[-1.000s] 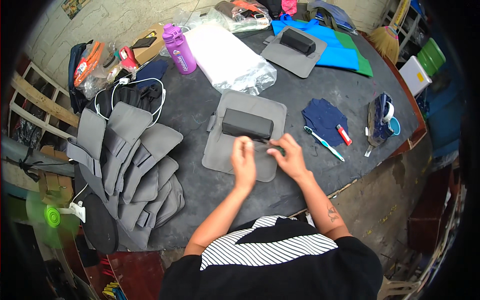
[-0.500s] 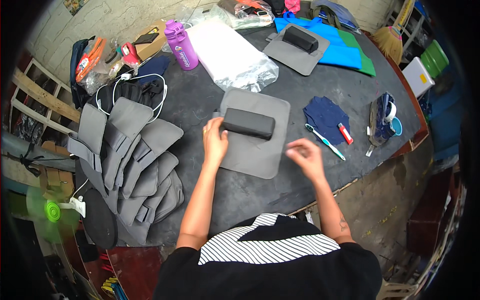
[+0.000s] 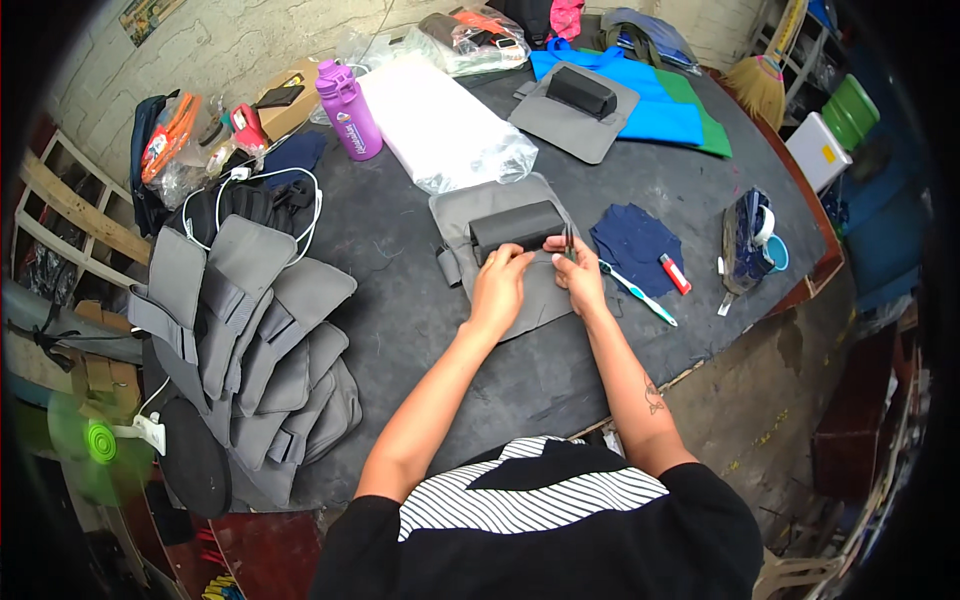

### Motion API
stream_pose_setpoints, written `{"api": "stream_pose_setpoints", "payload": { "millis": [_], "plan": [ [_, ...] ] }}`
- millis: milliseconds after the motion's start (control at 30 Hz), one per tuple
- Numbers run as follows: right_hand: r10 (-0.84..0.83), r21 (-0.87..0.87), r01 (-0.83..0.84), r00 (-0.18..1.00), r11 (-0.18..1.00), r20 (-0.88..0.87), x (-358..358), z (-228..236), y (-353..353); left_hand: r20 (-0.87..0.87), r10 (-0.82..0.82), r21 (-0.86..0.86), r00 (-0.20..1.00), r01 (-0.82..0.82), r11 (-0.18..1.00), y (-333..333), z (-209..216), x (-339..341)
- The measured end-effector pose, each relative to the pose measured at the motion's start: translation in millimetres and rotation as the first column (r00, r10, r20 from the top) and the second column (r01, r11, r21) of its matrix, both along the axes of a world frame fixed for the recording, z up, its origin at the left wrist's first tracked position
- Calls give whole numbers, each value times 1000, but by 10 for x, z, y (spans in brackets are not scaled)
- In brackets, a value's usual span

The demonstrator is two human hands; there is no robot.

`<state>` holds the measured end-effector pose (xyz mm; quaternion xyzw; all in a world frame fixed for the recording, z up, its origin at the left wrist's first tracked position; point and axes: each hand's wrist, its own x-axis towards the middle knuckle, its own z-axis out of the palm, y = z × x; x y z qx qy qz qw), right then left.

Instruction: The person is assembling grey fabric panels with black components on a workbench, using a tool to trim or adjust the pieces.

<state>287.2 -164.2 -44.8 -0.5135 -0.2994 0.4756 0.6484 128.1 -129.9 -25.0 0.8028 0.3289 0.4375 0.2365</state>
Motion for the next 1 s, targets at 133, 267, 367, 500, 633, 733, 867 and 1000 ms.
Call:
{"api": "stream_pose_setpoints", "payload": {
  "millis": [133,267,367,500,633,733,867,1000],
  "plan": [
    [-28,50,33,994,998,-109,61,-119,-28,-283,124,51,951,-115,992,198,-165,224],
    [-57,52,66,985,996,-161,54,-132,-38,-144,152,20,978,-151,988,338,-253,255],
    [-76,69,87,985,994,-154,30,-99,-41,171,77,-278,982,-28,960,406,-223,99],
    [-110,96,122,986,988,-126,14,-60,-40,233,71,-469,970,48,882,374,-43,-142],
    [-115,154,116,993,981,-18,-72,-56,-28,-68,-48,-87,997,42,995,284,8,-109],
    [-93,161,89,996,983,17,-42,-132,-57,-331,176,81,927,-158,984,156,20,111],
    [-114,44,107,967,993,230,-129,-42,-103,-253,225,159,941,-189,969,308,-275,138],
    [-192,121,195,407,973,893,-254,98,-255,-176,255,45,951,-251,967,356,-252,176]
  ]
}}
